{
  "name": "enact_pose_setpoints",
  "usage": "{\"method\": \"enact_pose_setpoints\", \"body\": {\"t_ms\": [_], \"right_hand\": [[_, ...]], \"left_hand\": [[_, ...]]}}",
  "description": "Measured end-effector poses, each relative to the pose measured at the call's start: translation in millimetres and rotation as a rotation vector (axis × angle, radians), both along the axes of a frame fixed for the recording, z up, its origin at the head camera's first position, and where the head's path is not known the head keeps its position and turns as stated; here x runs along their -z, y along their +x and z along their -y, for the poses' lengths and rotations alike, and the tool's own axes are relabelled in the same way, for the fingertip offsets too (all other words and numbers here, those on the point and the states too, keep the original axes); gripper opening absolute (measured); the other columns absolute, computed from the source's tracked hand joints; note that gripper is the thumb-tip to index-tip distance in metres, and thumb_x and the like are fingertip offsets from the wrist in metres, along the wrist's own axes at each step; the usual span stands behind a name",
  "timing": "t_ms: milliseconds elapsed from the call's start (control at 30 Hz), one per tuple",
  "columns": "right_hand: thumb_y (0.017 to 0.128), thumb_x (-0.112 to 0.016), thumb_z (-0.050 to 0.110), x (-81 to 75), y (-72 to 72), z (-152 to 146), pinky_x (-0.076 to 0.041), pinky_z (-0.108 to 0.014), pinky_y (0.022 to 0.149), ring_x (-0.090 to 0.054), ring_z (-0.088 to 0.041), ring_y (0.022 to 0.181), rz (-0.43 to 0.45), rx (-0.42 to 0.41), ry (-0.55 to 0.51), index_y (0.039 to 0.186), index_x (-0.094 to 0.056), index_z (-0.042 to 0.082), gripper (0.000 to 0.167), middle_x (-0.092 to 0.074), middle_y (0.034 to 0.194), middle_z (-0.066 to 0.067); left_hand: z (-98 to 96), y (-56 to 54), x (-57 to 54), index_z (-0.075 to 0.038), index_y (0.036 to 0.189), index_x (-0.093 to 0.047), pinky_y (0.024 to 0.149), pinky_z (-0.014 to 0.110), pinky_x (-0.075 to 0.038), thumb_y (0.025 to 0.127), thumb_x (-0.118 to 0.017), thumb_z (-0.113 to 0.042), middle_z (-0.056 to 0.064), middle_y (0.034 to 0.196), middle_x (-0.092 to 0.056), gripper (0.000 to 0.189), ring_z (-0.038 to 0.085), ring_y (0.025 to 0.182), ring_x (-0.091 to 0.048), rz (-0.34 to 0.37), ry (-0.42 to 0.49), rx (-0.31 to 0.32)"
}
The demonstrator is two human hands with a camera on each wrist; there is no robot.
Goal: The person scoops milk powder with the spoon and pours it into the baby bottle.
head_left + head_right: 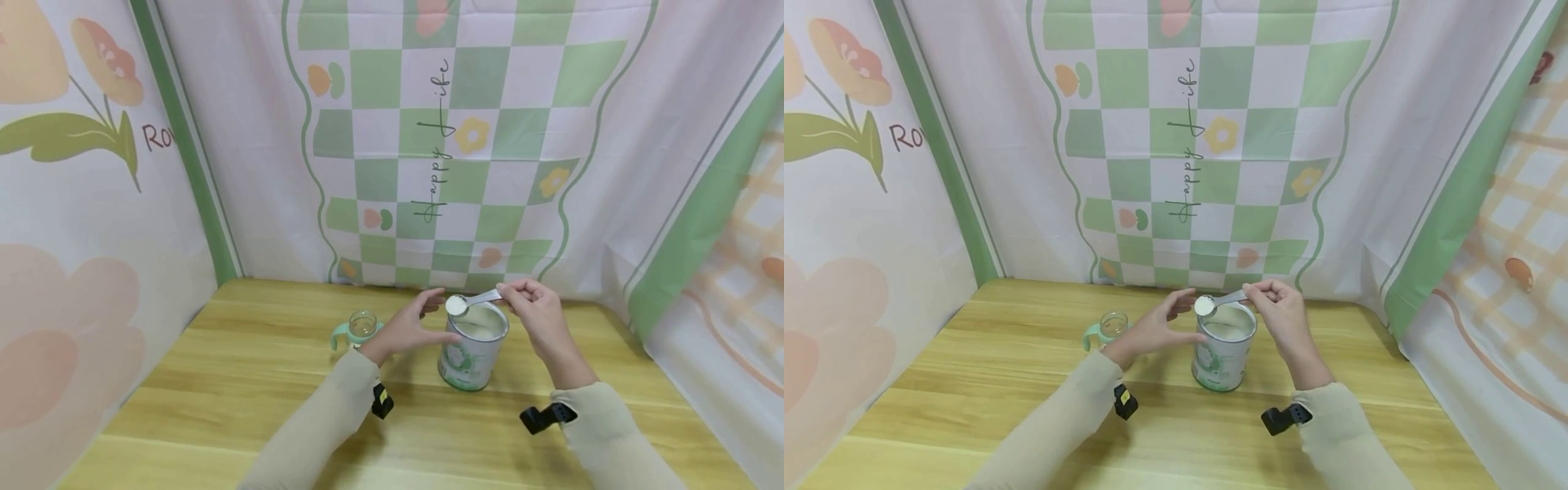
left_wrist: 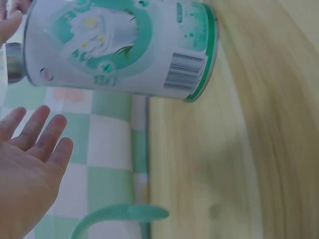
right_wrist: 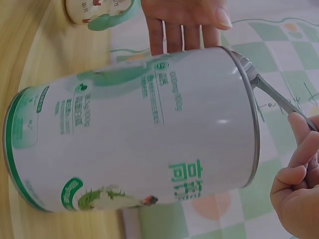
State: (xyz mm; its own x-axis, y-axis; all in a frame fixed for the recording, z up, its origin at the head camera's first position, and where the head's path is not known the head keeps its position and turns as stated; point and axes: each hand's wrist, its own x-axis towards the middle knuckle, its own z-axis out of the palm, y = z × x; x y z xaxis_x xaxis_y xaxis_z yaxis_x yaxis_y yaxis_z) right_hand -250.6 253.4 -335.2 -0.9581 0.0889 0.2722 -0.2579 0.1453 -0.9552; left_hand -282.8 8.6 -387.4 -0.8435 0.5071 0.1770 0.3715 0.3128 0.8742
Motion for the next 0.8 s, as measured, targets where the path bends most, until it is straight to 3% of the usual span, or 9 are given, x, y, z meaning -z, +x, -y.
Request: {"method": "enact_pose_setpoints", "body": {"t_ms": [233,433,600,800], "right_hand": [[0.095,-0.072,0.016,-0.5,-2.3,13.4,-0.054,-0.019,0.068,-0.066,-0.009,0.072,-0.022,-0.011,-0.003,0.091,-0.067,0.003,0.015,-0.071,0.077,0.002],[0.095,-0.071,0.017,-1.0,-1.5,26.7,-0.049,-0.019,0.062,-0.060,-0.009,0.069,-0.026,-0.019,0.032,0.093,-0.067,0.002,0.017,-0.071,0.076,0.006],[0.096,-0.071,0.022,-0.8,-2.1,37.2,-0.052,-0.023,0.072,-0.062,-0.014,0.077,-0.016,-0.036,0.050,0.095,-0.066,0.001,0.021,-0.072,0.079,0.006],[0.097,-0.070,0.028,-1.1,-3.9,46.6,-0.053,-0.030,0.078,-0.062,-0.023,0.084,-0.007,-0.052,0.102,0.100,-0.064,-0.001,0.029,-0.073,0.087,-0.006]], "left_hand": [[19.5,-0.9,-10.0,-0.026,0.152,-0.039,0.114,0.040,-0.034,0.083,-0.083,-0.041,-0.004,0.144,-0.052,0.083,0.016,0.134,-0.045,-0.033,0.003,0.001],[38.7,-1.7,-16.9,-0.020,0.150,-0.043,0.114,0.037,-0.032,0.086,-0.082,-0.037,-0.001,0.142,-0.054,0.077,0.016,0.134,-0.045,-0.073,0.017,0.013],[52.5,-1.7,-18.9,-0.023,0.148,-0.046,0.112,0.038,-0.036,0.084,-0.082,-0.041,0.001,0.142,-0.054,0.076,0.015,0.133,-0.046,-0.088,-0.009,-0.006],[68.6,-1.4,-18.0,-0.022,0.148,-0.046,0.111,0.040,-0.036,0.083,-0.082,-0.044,0.000,0.143,-0.054,0.077,0.016,0.133,-0.046,-0.080,-0.014,-0.024]]}}
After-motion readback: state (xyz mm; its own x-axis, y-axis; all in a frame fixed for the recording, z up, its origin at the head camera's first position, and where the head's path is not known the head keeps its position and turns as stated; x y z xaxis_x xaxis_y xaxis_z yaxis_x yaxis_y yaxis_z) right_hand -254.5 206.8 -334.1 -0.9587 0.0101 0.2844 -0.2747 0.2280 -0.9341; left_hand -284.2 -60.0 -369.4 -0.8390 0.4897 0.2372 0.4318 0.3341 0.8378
